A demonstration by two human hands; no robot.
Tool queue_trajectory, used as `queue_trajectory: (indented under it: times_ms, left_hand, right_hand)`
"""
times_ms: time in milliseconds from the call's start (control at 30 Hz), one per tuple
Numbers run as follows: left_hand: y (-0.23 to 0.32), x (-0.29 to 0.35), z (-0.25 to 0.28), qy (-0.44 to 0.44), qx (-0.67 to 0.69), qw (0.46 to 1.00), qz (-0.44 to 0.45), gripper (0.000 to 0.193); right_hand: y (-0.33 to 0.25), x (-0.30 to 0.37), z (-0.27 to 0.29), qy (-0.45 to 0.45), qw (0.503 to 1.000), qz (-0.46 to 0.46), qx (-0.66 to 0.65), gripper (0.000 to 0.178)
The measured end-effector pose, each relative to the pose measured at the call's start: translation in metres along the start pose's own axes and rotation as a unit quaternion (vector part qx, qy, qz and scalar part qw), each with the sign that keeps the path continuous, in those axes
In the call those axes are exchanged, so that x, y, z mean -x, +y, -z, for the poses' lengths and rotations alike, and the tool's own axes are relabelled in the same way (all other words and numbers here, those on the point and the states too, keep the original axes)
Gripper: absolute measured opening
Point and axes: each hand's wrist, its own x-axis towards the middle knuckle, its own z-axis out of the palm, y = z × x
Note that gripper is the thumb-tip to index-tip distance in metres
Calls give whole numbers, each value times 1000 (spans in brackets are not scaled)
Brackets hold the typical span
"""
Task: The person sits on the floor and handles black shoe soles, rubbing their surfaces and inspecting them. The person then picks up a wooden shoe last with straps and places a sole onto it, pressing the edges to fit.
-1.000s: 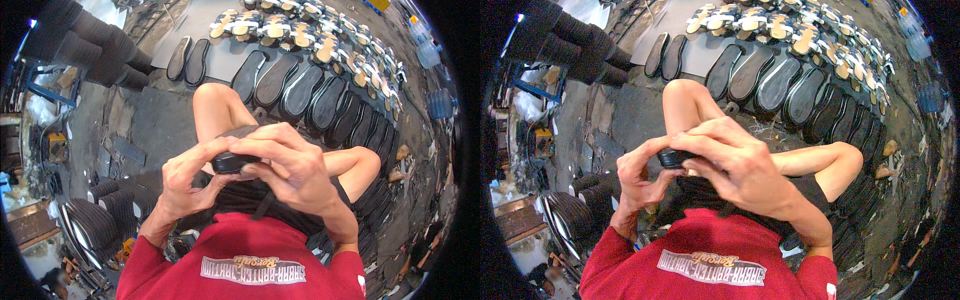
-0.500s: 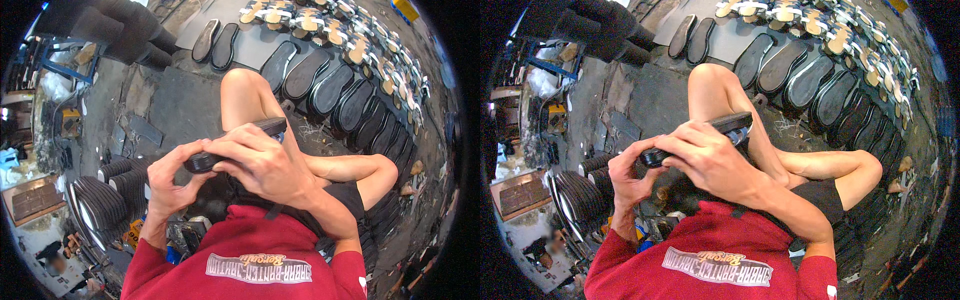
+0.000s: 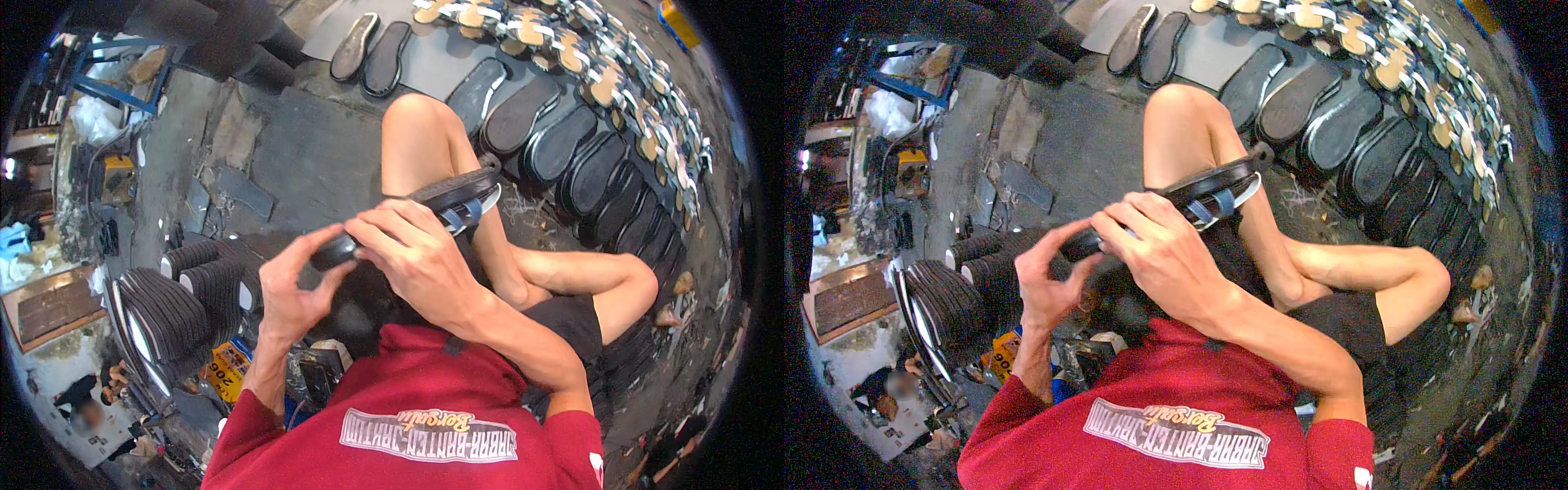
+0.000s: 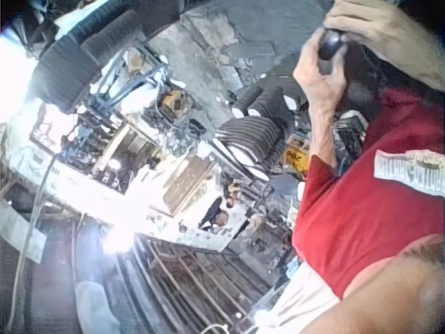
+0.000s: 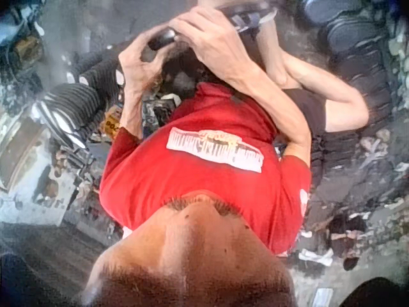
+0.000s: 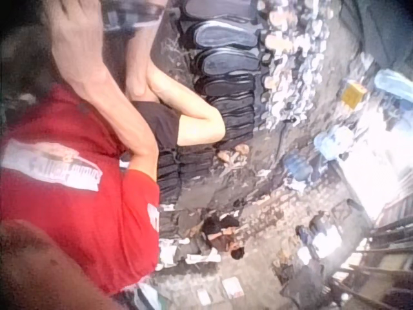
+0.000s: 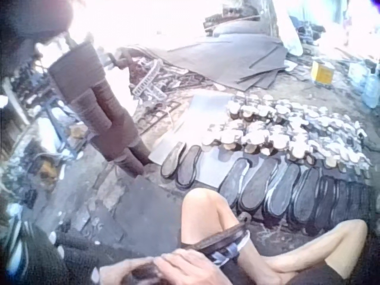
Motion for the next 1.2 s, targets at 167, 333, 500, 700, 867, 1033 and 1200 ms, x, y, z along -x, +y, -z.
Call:
queue_trajectory:
  times_ms: [167, 333, 500, 700, 867, 1033, 1200]
  left_hand:
    - [-6, 7, 0, -4, 17, 1000, -15, 46]
    - [-10, 11, -9, 48, 31, 998, 41, 47]
    - [4, 3, -13, 49, 72, 996, -22, 44]
    - [-26, 1, -78, 33, 188, 981, 27, 41]
    - [6, -29, -53, -86, 52, 994, -34, 51]
    - [6, -35, -68, -83, 44, 995, -41, 60]
    - [-2, -31, -83, -64, 92, 993, -27, 55]
  right_hand:
    - [-5, 0, 15, -25, 999, -11, -39, 37]
    - [1, -9, -8, -5, 1000, 3, -21, 49]
    - [-3, -11, 79, -86, 996, -33, -2, 53]
    - [57, 22, 79, -134, 985, -14, 112, 47]
    - [52, 26, 55, -80, 985, -61, 143, 60]
    - [52, 22, 60, -91, 987, -55, 121, 52]
    - [54, 28, 55, -68, 989, -75, 108, 42]
